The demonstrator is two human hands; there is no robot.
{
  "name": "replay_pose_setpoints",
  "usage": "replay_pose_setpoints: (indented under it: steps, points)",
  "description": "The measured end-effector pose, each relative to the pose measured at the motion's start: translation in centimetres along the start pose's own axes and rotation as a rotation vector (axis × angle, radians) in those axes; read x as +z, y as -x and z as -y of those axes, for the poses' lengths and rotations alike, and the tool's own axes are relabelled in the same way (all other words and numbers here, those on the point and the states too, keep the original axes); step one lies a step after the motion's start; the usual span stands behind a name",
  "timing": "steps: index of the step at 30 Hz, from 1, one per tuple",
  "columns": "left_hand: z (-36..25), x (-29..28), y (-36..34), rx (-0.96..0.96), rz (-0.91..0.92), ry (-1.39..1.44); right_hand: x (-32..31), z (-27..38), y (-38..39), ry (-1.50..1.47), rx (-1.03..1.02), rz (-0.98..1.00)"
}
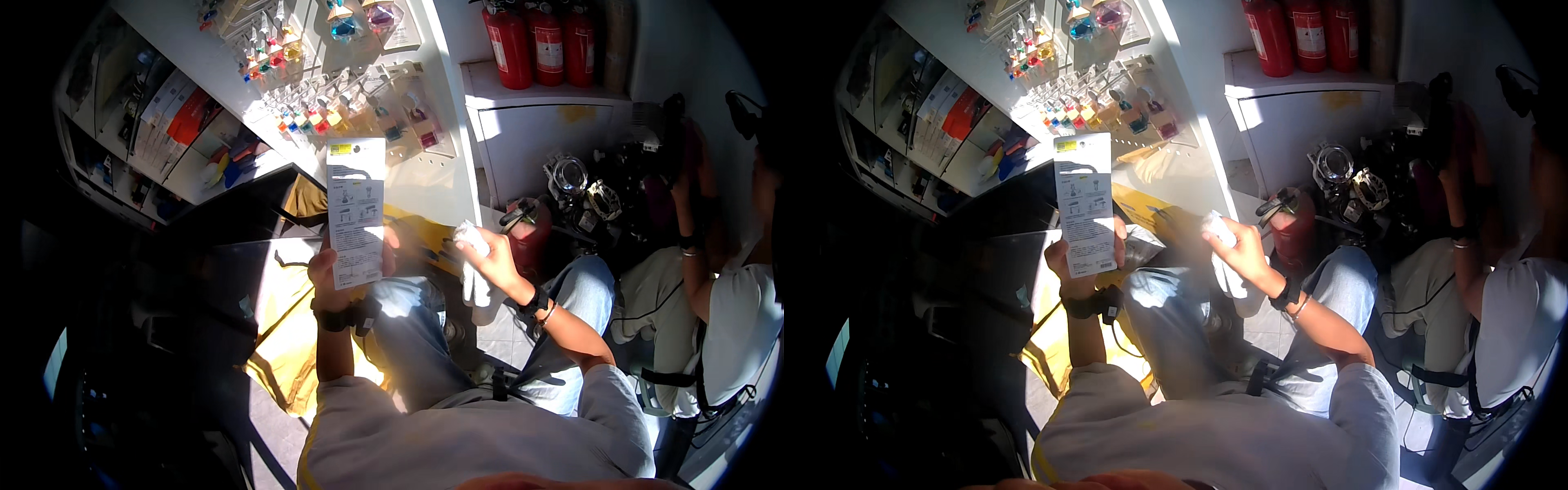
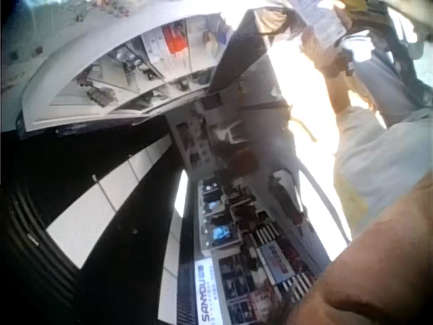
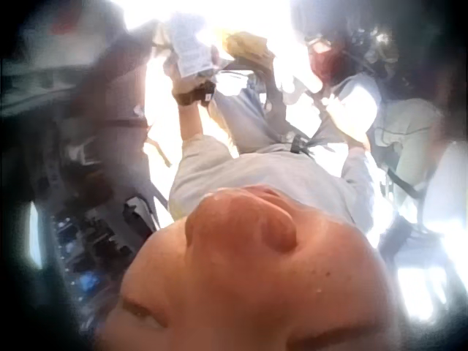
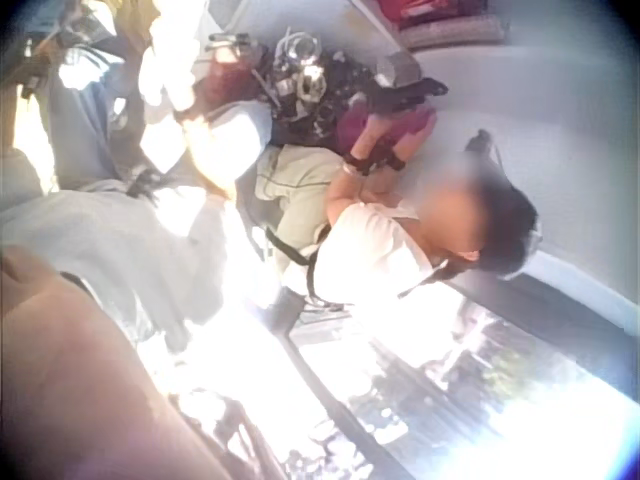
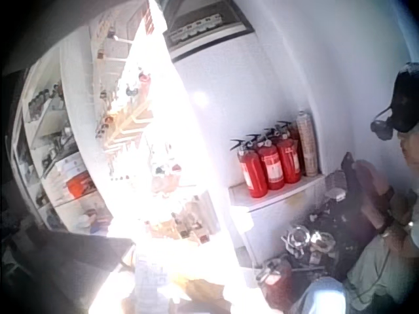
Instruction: The person sits on the floor and repeatedly wipes small packaged keychains with a white cloth. They pick up each keychain from a wall display, wipe it, and return it to the display. The person handles multiple keychains one at a time throughout the clip.
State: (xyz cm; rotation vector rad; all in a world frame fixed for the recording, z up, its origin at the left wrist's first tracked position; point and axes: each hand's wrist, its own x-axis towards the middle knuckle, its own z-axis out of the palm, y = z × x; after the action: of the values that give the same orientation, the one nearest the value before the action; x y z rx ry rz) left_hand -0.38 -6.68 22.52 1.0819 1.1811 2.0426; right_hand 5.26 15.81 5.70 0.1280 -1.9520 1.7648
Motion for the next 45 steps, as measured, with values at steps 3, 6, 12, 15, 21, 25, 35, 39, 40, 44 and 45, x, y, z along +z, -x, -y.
replay_pose_setpoints:
  steps: [3,6,12,15,21,25,35,39,40,44,45]
  points:
    - [8.2,1.7,1.6,-0.059,-0.044,0.144,-0.7,0.0,0.0,-0.044,0.022,-0.103]
    - [12.1,1.7,1.0,-0.255,-0.19,0.152,-2.5,1.1,-0.4,-0.092,0.016,-0.179]
    - [20.6,-0.6,1.0,-0.265,-0.341,0.242,-3.5,0.4,-0.9,0.43,-0.301,-0.057]
    - [21.1,-0.9,1.0,-0.286,-0.345,0.187,-1.9,0.3,0.6,0.687,-0.144,0.048]
    - [20.4,-0.6,0.9,-0.239,-0.258,0.096,-2.1,-0.1,-1.6,0.752,0.032,-0.098]
    - [20.6,-0.5,1.0,-0.205,-0.34,0.202,-1.1,-0.4,-1.2,0.696,0.046,-0.128]
    - [20.1,-0.9,1.5,-0.116,-0.358,0.265,-2.1,-0.1,-1.6,0.489,-0.009,-0.253]
    - [19.7,-0.3,1.5,-0.248,-0.407,0.333,-1.4,0.0,-1.3,0.627,-0.193,-0.096]
    - [20.5,-1.0,1.5,-0.249,-0.396,0.286,-0.9,0.1,-1.1,0.659,-0.216,-0.038]
    - [20.8,-0.4,1.3,-0.178,-0.611,0.293,0.5,0.6,0.6,0.684,-0.366,0.129]
    - [21.0,-0.6,1.3,-0.138,-0.611,0.319,0.9,0.5,0.9,0.661,-0.443,0.149]
